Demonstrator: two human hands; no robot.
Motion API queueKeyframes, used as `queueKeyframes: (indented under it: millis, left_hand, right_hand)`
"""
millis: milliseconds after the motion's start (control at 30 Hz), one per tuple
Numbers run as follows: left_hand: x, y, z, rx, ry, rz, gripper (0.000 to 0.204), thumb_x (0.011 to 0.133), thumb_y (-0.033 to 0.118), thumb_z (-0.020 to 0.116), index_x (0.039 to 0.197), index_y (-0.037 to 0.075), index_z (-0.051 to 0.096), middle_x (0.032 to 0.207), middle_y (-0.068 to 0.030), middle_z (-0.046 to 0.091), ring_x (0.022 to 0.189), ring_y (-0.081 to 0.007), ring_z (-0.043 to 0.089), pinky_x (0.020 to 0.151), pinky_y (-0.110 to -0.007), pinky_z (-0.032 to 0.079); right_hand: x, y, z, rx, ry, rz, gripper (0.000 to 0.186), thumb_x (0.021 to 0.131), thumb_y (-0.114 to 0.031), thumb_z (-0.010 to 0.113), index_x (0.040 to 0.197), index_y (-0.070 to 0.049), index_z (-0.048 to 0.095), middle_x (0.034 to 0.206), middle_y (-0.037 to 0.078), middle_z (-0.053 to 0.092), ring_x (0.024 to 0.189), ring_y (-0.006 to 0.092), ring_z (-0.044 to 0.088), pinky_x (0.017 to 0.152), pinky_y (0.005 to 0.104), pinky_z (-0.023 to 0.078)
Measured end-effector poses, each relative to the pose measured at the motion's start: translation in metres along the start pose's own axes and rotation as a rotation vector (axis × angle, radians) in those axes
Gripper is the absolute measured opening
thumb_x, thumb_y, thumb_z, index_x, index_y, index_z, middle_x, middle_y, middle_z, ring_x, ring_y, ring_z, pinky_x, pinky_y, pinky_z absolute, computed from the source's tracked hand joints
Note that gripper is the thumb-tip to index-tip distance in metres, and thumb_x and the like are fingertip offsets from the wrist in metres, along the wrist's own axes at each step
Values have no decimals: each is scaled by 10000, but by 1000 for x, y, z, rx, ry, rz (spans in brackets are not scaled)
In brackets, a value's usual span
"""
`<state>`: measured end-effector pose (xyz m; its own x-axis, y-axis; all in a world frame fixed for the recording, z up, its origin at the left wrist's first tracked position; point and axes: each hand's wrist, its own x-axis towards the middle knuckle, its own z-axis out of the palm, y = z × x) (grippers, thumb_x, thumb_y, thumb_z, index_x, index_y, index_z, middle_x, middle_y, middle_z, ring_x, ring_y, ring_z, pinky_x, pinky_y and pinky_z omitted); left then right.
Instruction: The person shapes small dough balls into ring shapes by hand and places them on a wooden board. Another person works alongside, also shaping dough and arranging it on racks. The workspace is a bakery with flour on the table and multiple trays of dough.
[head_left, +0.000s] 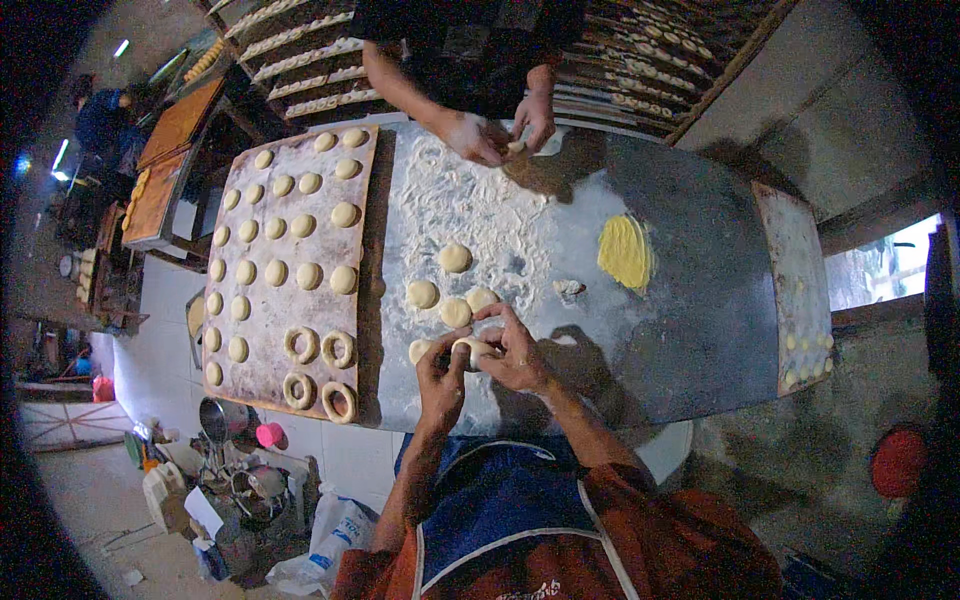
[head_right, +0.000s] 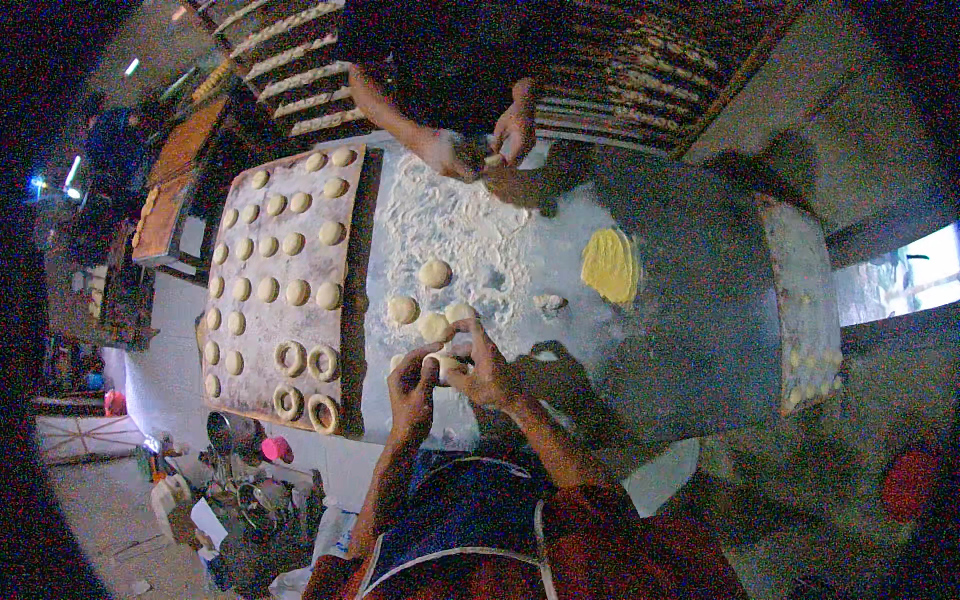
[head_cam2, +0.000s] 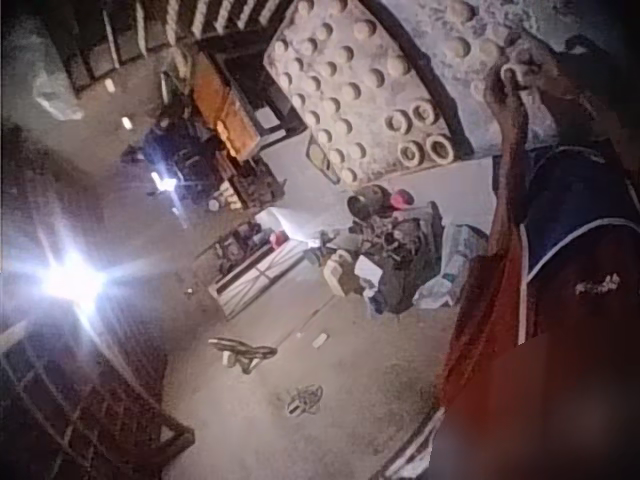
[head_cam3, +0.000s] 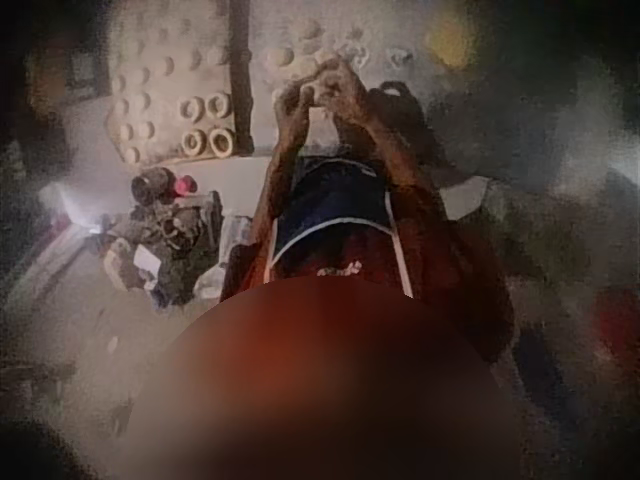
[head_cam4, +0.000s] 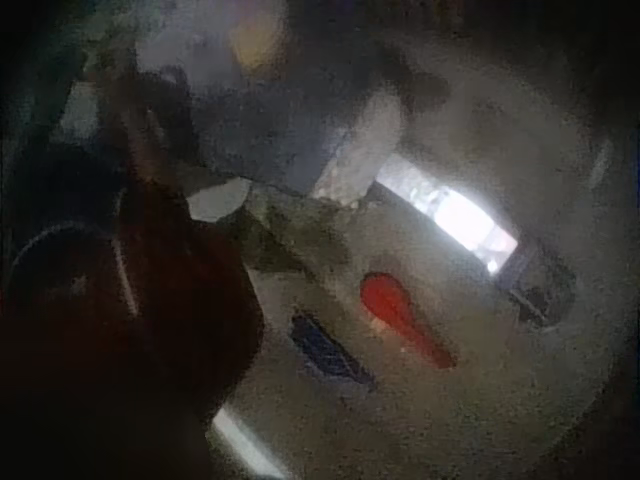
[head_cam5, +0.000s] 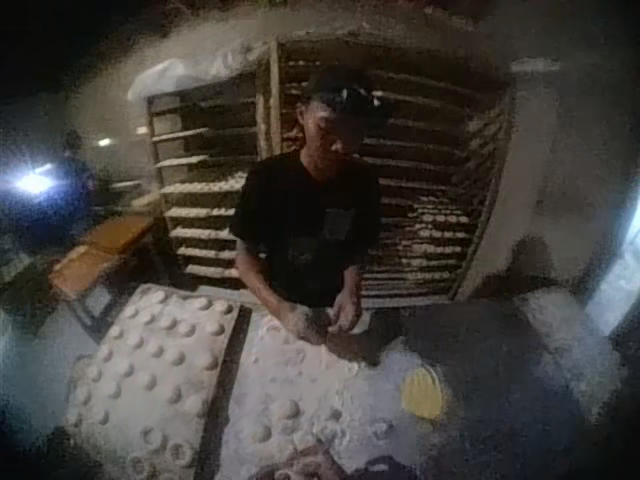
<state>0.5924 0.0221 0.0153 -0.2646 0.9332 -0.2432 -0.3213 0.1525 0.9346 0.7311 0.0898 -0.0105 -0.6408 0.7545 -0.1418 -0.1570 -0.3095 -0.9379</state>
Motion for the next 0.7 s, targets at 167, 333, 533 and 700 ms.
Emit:
queueKeyframes:
  millis: [167, 333, 533, 700]
  left_hand:
    - [-6, 1, 0, -307, -214, -99, 351, 864, -40, 591, 1192, 28, 485, 1105, -80, 558, 912, -166, 596, 744, -285, 516]
    - [0, -20, 11, -296, -37, 74, 297, 825, 36, 582, 1068, 85, 417, 957, -43, 486, 830, -176, 578, 728, -299, 513]
    - [9, -4, 22, 57, 174, 41, 260, 903, 305, 523, 1027, 98, 425, 848, -39, 480, 688, -163, 503, 614, -296, 452]
    - [16, -11, 29, -499, 318, -115, 284, 971, 427, 424, 838, 176, 421, 804, 21, 450, 702, -119, 505, 576, -266, 407]
  right_hand:
    - [-10, -34, 0, 284, -57, 162, 418, 810, -170, 627, 1176, -68, 452, 944, 78, 614, 815, 135, 615, 710, 264, 497]
    - [0, 29, -27, -356, 200, 104, 324, 941, -345, 441, 941, -57, 591, 808, 46, 614, 707, 114, 593, 609, 240, 475]
    - [-4, 0, 5, -283, 195, 2, 428, 977, -385, 408, 856, -26, 608, 732, 78, 601, 590, 183, 563, 552, 300, 451]
    - [2, -13, 27, -1055, 297, -663, 387, 1008, -301, 361, 982, -52, 656, 749, 195, 659, 694, 365, 638, 651, 403, 501]
